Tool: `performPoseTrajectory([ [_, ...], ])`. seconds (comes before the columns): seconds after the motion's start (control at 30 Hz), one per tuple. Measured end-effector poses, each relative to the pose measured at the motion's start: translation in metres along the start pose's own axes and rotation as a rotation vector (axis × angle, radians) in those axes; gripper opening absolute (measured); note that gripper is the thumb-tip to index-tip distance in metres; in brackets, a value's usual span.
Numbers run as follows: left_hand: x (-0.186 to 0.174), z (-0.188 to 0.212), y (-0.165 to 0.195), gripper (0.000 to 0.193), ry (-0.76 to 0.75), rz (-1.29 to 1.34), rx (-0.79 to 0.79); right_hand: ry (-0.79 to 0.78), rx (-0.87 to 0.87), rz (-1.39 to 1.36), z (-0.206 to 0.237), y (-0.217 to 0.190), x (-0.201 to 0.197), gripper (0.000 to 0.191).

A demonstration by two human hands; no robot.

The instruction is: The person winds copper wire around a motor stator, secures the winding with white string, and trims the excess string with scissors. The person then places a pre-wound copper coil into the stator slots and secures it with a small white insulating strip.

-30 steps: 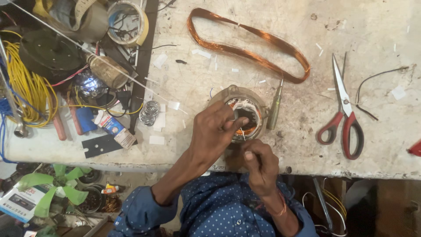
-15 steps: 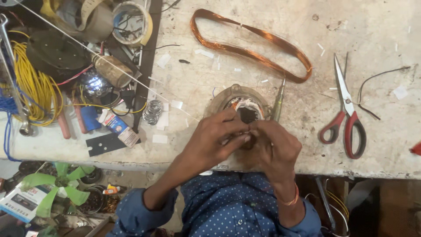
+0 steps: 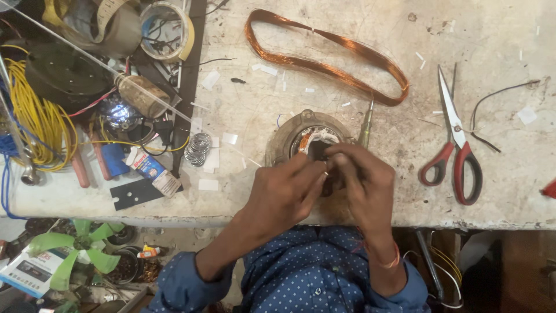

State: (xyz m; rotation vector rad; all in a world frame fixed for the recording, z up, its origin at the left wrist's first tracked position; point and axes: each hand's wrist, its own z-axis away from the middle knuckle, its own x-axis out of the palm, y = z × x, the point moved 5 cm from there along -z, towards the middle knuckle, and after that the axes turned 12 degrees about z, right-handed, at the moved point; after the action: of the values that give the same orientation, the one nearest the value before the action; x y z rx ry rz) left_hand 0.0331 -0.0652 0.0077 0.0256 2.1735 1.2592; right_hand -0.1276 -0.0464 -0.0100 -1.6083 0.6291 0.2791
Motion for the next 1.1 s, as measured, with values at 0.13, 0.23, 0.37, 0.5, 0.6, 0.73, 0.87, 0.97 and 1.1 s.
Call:
performPoseTrajectory([
  [0.13,0.001,-0.007,-0.024,0.013,-0.151,0.47,-0.436,0.126,-0.177,0.129,0.021,-0.006,-0.003,0.014],
  [0.23,0.0,-0.009,-0.028,0.017,-0.179,0.686,-0.546,0.137,-0.22,0.177,0.033,-0.011,0.001,0.032],
  [0.37,-0.002,-0.009,-0.022,0.014,-0.126,0.852,-0.511,0.225,-0.286,0.318,0.038,-0.02,-0.001,0.018],
  [0.5,-0.009,-0.008,-0.023,0.011,-0.094,0.534,-0.451,0.212,-0.275,0.344,0.039,-0.012,-0.005,0.006],
  [0.6,-0.019,-0.009,-0.029,0.009,0.01,0.439,-0.413,0.206,-0.184,0.344,0.044,0.006,-0.01,0.008],
  [0.73,-0.028,-0.009,-0.033,0.009,0.148,0.269,-0.334,0.141,-0.003,0.378,0.054,0.029,-0.008,0.012],
  [0.87,-0.021,-0.006,-0.025,0.011,0.156,0.227,-0.271,0.141,-0.038,0.239,0.057,0.033,-0.017,0.009],
  [0.97,-0.012,-0.007,-0.017,0.017,0.031,0.138,-0.215,0.099,-0.007,0.015,0.053,0.033,-0.021,0.008],
  [1.1,0.013,-0.003,-0.011,0.027,-0.23,0.021,-0.398,-0.117,-0.188,0.144,0.06,0.016,-0.011,0.007],
])
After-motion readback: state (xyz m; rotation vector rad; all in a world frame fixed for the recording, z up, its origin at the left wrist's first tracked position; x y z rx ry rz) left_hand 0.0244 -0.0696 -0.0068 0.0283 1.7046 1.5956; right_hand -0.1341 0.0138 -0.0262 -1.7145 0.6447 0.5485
